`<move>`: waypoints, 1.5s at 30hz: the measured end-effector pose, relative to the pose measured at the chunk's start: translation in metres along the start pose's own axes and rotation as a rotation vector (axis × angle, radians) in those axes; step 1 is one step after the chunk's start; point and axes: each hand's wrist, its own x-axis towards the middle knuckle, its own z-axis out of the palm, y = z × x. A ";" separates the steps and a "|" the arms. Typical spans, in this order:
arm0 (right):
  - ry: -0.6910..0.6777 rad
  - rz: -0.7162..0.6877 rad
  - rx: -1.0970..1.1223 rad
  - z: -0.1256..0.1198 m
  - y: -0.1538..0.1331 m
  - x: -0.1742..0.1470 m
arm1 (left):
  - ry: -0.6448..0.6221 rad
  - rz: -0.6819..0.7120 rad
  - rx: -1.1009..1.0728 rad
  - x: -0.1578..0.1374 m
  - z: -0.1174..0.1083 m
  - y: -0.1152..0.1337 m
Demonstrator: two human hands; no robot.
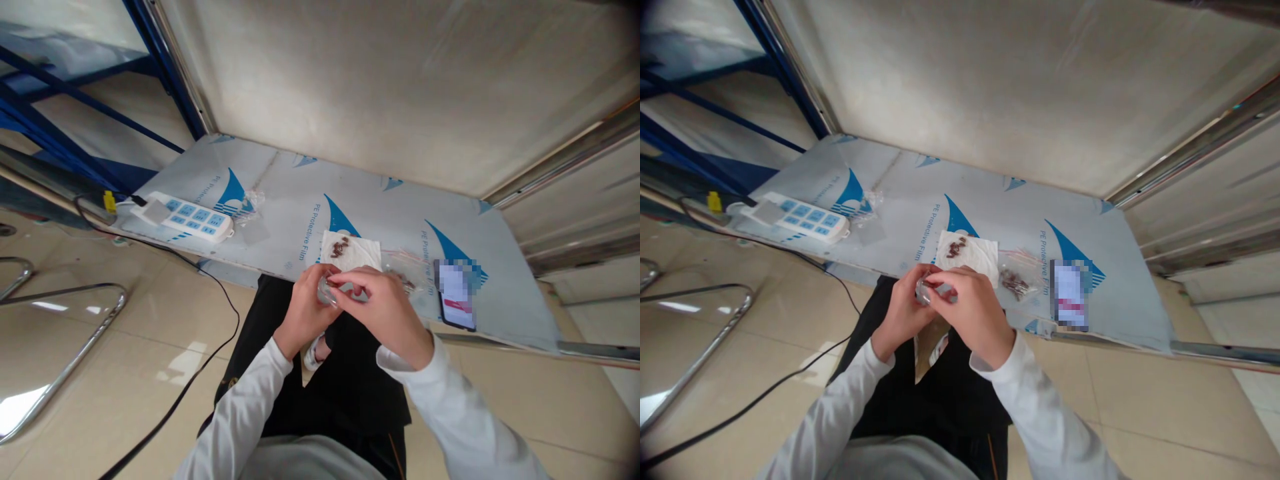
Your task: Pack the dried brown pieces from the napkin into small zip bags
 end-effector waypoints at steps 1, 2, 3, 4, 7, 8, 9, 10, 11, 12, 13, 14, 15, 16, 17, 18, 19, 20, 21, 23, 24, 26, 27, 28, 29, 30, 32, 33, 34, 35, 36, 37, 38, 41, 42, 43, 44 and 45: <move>-0.051 -0.014 -0.065 0.001 -0.002 -0.001 | -0.004 0.009 -0.004 -0.001 0.001 0.001; -0.099 -0.028 -0.130 0.003 -0.003 -0.002 | -0.009 0.012 0.000 -0.002 0.002 0.002; -0.136 -0.045 -0.186 0.004 -0.003 -0.002 | -0.013 0.013 0.009 -0.003 0.003 0.002; -0.164 -0.064 -0.222 0.004 -0.002 -0.001 | -0.018 0.010 0.018 -0.003 0.003 0.002; -0.216 -0.124 -0.147 0.002 0.005 0.004 | -0.007 -0.020 0.028 -0.006 0.002 -0.003; -0.223 -0.126 -0.079 0.000 0.011 0.009 | 0.009 -0.037 0.039 -0.007 0.000 -0.005; -0.211 -0.112 -0.013 -0.001 0.021 0.017 | 0.029 -0.059 0.056 -0.008 -0.001 -0.007; -0.181 -0.081 0.034 -0.001 0.035 0.027 | 0.050 -0.081 0.076 -0.009 -0.003 -0.009; -0.130 -0.030 0.051 -0.001 0.052 0.039 | 0.068 -0.102 0.094 -0.010 -0.005 -0.011; -0.055 0.034 0.008 0.001 0.071 0.052 | 0.080 -0.118 0.108 -0.011 -0.008 -0.012; -0.002 0.110 -0.083 0.003 0.092 0.065 | 0.087 -0.129 0.115 -0.012 -0.010 -0.014; 0.012 0.187 -0.195 0.005 0.113 0.078 | 0.089 -0.134 0.119 -0.014 -0.012 -0.015; 0.004 0.222 -0.240 0.008 0.131 0.090 | 0.090 -0.138 0.122 -0.015 -0.015 -0.016; -0.003 0.241 -0.271 0.012 0.147 0.099 | 0.090 -0.139 0.127 -0.017 -0.017 -0.017; -0.019 0.253 -0.296 0.015 0.159 0.106 | 0.093 -0.141 0.135 -0.019 -0.019 -0.019; -0.037 0.255 -0.308 0.018 0.168 0.111 | 0.097 -0.142 0.143 -0.020 -0.020 -0.020; -0.053 0.257 -0.321 0.022 0.173 0.115 | 0.103 -0.145 0.152 -0.021 -0.022 -0.021; -0.068 0.259 -0.334 0.024 0.176 0.117 | 0.108 -0.145 0.159 -0.022 -0.023 -0.022; -0.078 0.261 -0.344 0.026 0.178 0.118 | 0.112 -0.145 0.164 -0.023 -0.023 -0.024; -0.089 0.268 -0.360 0.028 0.178 0.120 | 0.112 -0.144 0.164 -0.024 -0.024 -0.026; -0.087 0.272 -0.367 0.027 0.177 0.121 | 0.106 -0.145 0.161 -0.024 -0.024 -0.026; -0.071 0.279 -0.378 0.027 0.175 0.122 | 0.097 -0.149 0.156 -0.023 -0.023 -0.027; -0.057 0.280 -0.379 0.026 0.173 0.122 | 0.095 -0.152 0.156 -0.023 -0.023 -0.027; -0.044 0.277 -0.374 0.027 0.171 0.121 | 0.095 -0.154 0.158 -0.023 -0.022 -0.026; -0.035 0.269 -0.364 0.028 0.169 0.119 | 0.097 -0.153 0.160 -0.022 -0.022 -0.026; -0.031 0.256 -0.350 0.030 0.166 0.117 | 0.099 -0.152 0.161 -0.022 -0.022 -0.026; -0.042 0.224 -0.320 0.035 0.161 0.112 | 0.096 -0.148 0.152 -0.021 -0.021 -0.026; -0.049 0.212 -0.310 0.039 0.159 0.109 | 0.094 -0.148 0.146 -0.021 -0.021 -0.026; -0.055 0.203 -0.303 0.043 0.158 0.107 | 0.091 -0.148 0.140 -0.020 -0.021 -0.026; -0.057 0.200 -0.299 0.046 0.158 0.105 | 0.089 -0.148 0.137 -0.020 -0.021 -0.026; -0.055 0.199 -0.296 0.049 0.158 0.104 | 0.090 -0.149 0.135 -0.020 -0.021 -0.026; -0.050 0.201 -0.294 0.052 0.160 0.104 | 0.090 -0.149 0.136 -0.020 -0.021 -0.026; -0.044 0.201 -0.292 0.054 0.161 0.104 | 0.091 -0.150 0.135 -0.019 -0.022 -0.026; -0.034 0.197 -0.287 0.057 0.166 0.107 | 0.095 -0.159 0.133 -0.020 -0.023 -0.025; -0.034 0.194 -0.285 0.057 0.167 0.109 | 0.096 -0.162 0.132 -0.020 -0.023 -0.025; -0.032 0.191 -0.281 0.057 0.167 0.110 | 0.099 -0.164 0.131 -0.020 -0.023 -0.025; -0.027 0.188 -0.275 0.056 0.166 0.111 | 0.101 -0.166 0.129 -0.020 -0.023 -0.024; -0.018 0.186 -0.266 0.054 0.163 0.111 | 0.103 -0.168 0.126 -0.019 -0.022 -0.024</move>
